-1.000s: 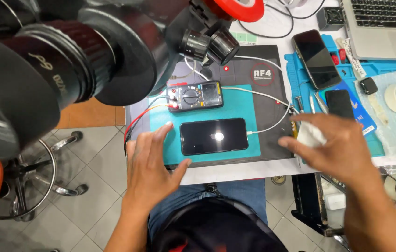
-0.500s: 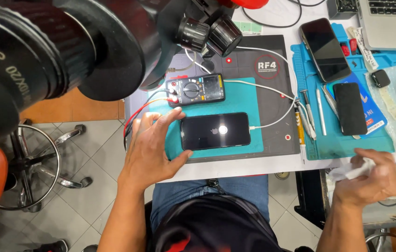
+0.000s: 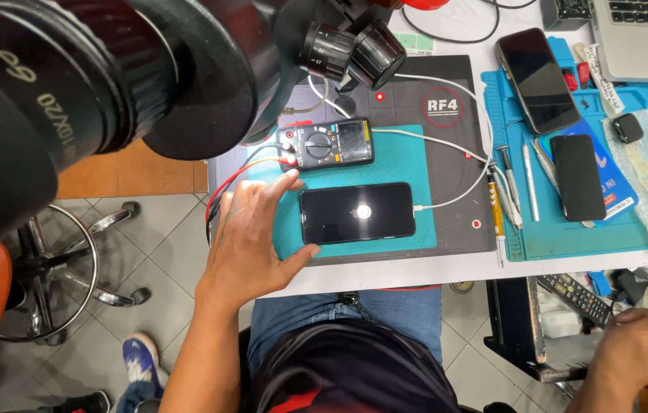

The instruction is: Testing smartphone components with a multimeter and cleaning the screen at a repair station.

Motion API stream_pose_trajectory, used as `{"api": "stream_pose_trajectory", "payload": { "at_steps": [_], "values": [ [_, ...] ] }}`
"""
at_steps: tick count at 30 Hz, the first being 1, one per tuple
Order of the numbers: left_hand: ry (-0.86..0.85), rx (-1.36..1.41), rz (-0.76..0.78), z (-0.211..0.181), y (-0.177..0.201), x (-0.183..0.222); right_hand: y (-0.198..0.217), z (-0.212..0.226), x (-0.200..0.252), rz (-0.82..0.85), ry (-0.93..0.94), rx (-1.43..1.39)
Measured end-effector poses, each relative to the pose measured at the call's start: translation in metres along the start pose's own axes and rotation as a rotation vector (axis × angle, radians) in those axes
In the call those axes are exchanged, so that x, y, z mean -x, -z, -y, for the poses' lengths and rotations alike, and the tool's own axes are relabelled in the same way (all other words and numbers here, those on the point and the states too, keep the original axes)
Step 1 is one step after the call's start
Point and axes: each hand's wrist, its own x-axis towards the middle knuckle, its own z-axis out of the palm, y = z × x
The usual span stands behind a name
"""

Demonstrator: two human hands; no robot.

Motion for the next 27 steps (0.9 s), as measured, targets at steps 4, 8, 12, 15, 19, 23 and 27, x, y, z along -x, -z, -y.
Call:
{"api": "stream_pose_trajectory", "payload": {
  "at_steps": [4,8,12,15,19,23,27],
  "values": [
    [-0.020,0.091,-0.058,0.004,0.003,0.001,-0.005,-0.019,-0.006,-0.033,0.045,0.008],
    [-0.021,0.110,-0.038,0.005,0.005,-0.001,-0.014,-0.010,-0.019,-0.057,0.063,0.008],
    [-0.018,0.124,-0.027,0.005,0.005,-0.003,-0.021,0.031,-0.014,0.029,0.253,0.115],
    [0.000,0.118,-0.009,0.005,0.006,-0.006,-0.034,0.086,-0.005,0.181,0.399,0.226],
    [0.024,0.049,0.031,0.002,0.009,-0.007,-0.064,0.155,0.020,0.302,0.653,0.121],
    [0.002,0.070,0.015,0.002,0.008,-0.008,-0.099,0.211,0.067,0.509,0.725,0.020],
    [0.003,0.071,0.006,0.004,0.009,-0.006,-0.115,0.203,0.067,0.507,0.734,-0.052]
  ]
}}
